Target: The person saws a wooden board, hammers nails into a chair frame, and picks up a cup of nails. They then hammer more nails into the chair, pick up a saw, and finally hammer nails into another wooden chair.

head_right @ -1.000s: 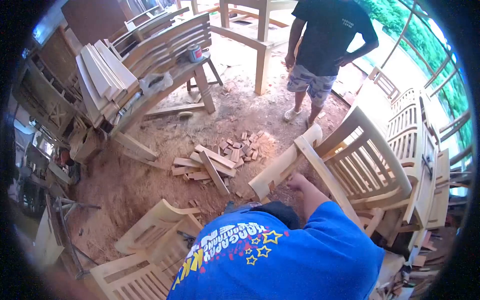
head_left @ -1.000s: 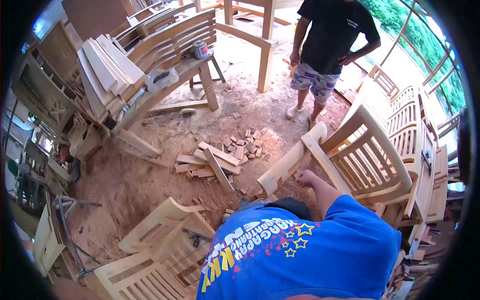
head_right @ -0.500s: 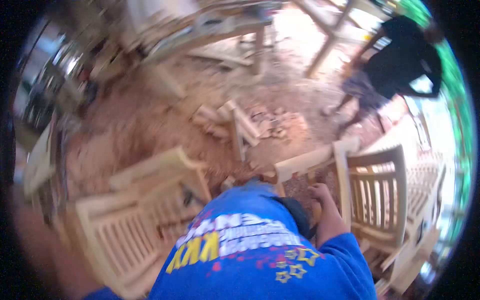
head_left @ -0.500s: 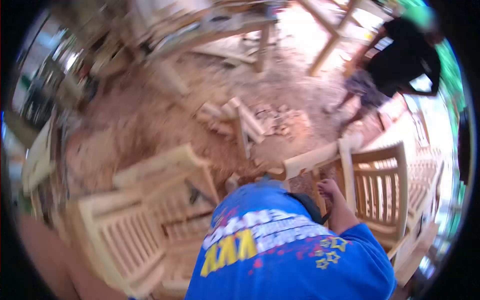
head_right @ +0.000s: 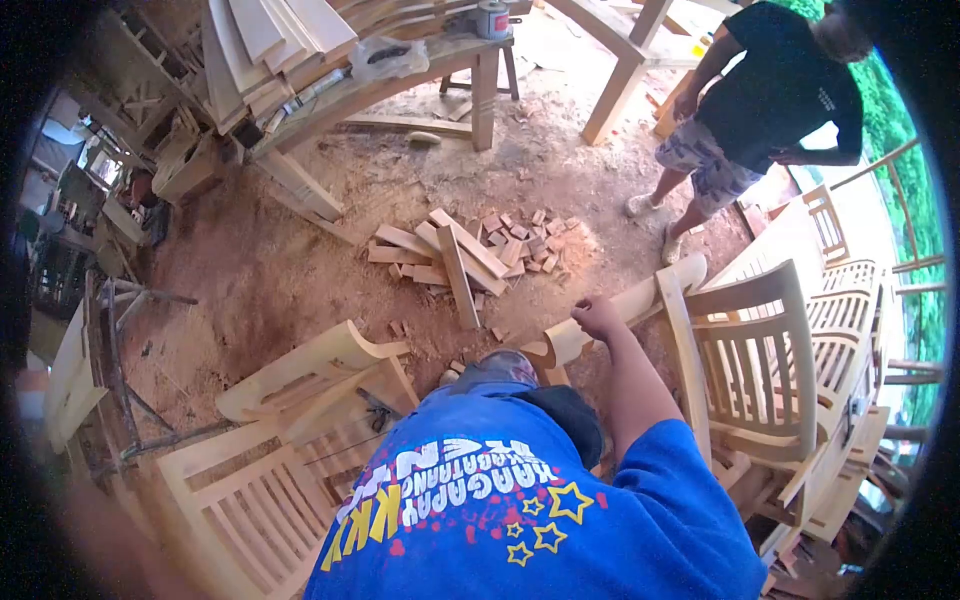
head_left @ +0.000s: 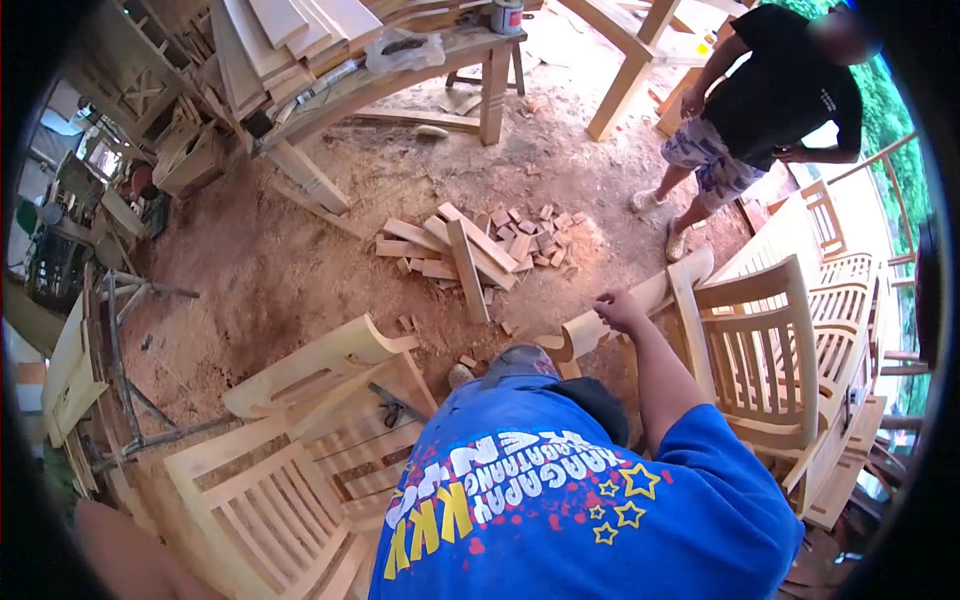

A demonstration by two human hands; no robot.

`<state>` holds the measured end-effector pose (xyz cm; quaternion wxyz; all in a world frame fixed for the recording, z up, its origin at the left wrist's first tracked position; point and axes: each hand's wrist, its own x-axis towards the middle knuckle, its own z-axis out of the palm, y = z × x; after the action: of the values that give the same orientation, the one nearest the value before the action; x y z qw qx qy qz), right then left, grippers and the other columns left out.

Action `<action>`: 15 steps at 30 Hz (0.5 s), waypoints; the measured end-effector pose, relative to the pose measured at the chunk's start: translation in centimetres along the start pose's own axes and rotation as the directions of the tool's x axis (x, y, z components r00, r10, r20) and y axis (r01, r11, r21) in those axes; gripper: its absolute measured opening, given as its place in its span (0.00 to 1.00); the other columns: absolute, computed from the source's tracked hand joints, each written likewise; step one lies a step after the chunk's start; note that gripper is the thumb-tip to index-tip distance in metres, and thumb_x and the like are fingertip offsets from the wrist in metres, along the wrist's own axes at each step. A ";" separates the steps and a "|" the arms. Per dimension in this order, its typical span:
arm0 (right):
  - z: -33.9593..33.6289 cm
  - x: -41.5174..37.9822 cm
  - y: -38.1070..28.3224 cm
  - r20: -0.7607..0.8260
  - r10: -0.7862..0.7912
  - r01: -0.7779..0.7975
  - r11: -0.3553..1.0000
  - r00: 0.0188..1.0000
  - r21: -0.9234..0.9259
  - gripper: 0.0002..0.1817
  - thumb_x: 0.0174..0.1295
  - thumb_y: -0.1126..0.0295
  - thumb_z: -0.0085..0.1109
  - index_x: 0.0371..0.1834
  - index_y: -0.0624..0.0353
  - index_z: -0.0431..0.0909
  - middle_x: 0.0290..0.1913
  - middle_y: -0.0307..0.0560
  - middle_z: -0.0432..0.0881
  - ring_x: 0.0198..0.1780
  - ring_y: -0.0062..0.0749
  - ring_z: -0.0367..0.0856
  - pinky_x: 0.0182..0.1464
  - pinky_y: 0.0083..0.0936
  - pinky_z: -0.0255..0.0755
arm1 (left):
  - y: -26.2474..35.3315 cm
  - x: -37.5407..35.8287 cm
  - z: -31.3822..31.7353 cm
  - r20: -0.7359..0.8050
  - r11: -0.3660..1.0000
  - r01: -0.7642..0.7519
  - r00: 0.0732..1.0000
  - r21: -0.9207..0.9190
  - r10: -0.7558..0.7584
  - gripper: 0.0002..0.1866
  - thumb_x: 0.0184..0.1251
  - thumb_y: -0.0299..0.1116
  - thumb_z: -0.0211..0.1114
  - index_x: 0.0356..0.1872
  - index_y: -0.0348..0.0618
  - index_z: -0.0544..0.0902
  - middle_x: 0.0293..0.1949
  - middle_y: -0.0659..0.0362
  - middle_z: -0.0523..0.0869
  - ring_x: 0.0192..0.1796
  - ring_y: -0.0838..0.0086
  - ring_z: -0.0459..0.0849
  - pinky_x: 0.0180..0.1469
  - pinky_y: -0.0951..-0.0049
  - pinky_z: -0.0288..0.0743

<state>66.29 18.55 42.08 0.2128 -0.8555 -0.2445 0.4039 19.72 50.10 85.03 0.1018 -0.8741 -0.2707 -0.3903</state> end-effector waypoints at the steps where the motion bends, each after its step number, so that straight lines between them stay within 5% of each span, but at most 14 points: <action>1: -0.4 -0.1 0.6 -0.015 -0.016 0.016 1.000 1.000 -0.012 0.19 0.61 0.61 0.64 0.47 0.65 0.87 0.34 0.52 0.89 0.31 0.32 0.88 0.38 0.31 0.83 | -0.1 0.2 0.3 -0.005 1.000 -0.005 1.000 -0.010 0.005 0.21 0.81 0.47 0.48 0.45 0.39 0.80 0.39 0.54 0.84 0.44 0.66 0.82 0.51 0.67 0.78; 5: 1.3 -1.2 4.0 -0.003 -0.125 0.124 0.986 0.992 -0.108 0.14 0.64 0.64 0.65 0.44 0.64 0.88 0.31 0.49 0.87 0.28 0.29 0.84 0.30 0.28 0.79 | -0.8 1.2 0.2 -0.049 0.997 -0.068 0.997 -0.020 0.067 0.21 0.81 0.48 0.48 0.44 0.40 0.81 0.38 0.54 0.84 0.43 0.66 0.82 0.50 0.67 0.78; 8: 0.8 -1.9 7.6 0.050 0.211 -0.212 0.977 0.976 0.006 0.13 0.62 0.64 0.65 0.39 0.64 0.88 0.28 0.47 0.86 0.24 0.28 0.82 0.29 0.28 0.77 | -1.2 1.6 -0.2 -0.171 0.988 -0.156 0.974 -0.012 0.151 0.22 0.81 0.49 0.47 0.44 0.40 0.81 0.37 0.54 0.84 0.42 0.66 0.82 0.49 0.67 0.78; 10: -0.4 -3.0 9.8 0.004 0.249 -0.249 0.968 0.968 0.005 0.13 0.61 0.63 0.65 0.36 0.64 0.88 0.26 0.46 0.85 0.23 0.27 0.81 0.28 0.29 0.77 | -1.5 1.5 -0.2 -0.404 0.984 -0.178 0.901 -0.011 0.159 0.23 0.82 0.50 0.47 0.43 0.40 0.81 0.36 0.54 0.84 0.42 0.66 0.82 0.49 0.67 0.78; 12: -1.7 -3.2 9.8 -0.062 0.282 -0.277 0.958 0.957 0.082 0.13 0.60 0.63 0.65 0.33 0.64 0.88 0.24 0.45 0.85 0.23 0.28 0.81 0.28 0.29 0.77 | -1.7 0.6 0.9 -0.627 0.990 -0.089 0.779 -0.106 0.002 0.23 0.82 0.50 0.47 0.43 0.40 0.81 0.36 0.54 0.84 0.41 0.66 0.82 0.48 0.67 0.78; 13: -2.3 -3.9 9.1 -0.093 0.307 -0.292 0.944 0.947 0.153 0.13 0.60 0.62 0.65 0.32 0.64 0.88 0.23 0.45 0.84 0.23 0.28 0.81 0.27 0.29 0.76 | -1.7 -0.4 2.7 -0.637 0.964 0.046 0.743 -0.261 -0.208 0.23 0.82 0.51 0.47 0.42 0.40 0.81 0.35 0.54 0.84 0.41 0.66 0.82 0.48 0.67 0.78; 15: -2.4 -3.4 10.3 -0.102 0.345 -0.311 0.916 0.933 0.253 0.13 0.60 0.64 0.63 0.31 0.63 0.88 0.23 0.45 0.84 0.23 0.29 0.82 0.29 0.30 0.77 | -1.2 -3.9 8.6 -0.338 0.723 0.383 0.694 -0.575 -0.636 0.24 0.82 0.51 0.47 0.42 0.40 0.81 0.35 0.54 0.84 0.40 0.66 0.82 0.48 0.68 0.78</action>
<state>68.85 8.00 39.76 0.2578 -0.8804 -0.0324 0.3967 22.37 52.93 76.32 -0.1566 -0.6196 -0.3716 -0.6734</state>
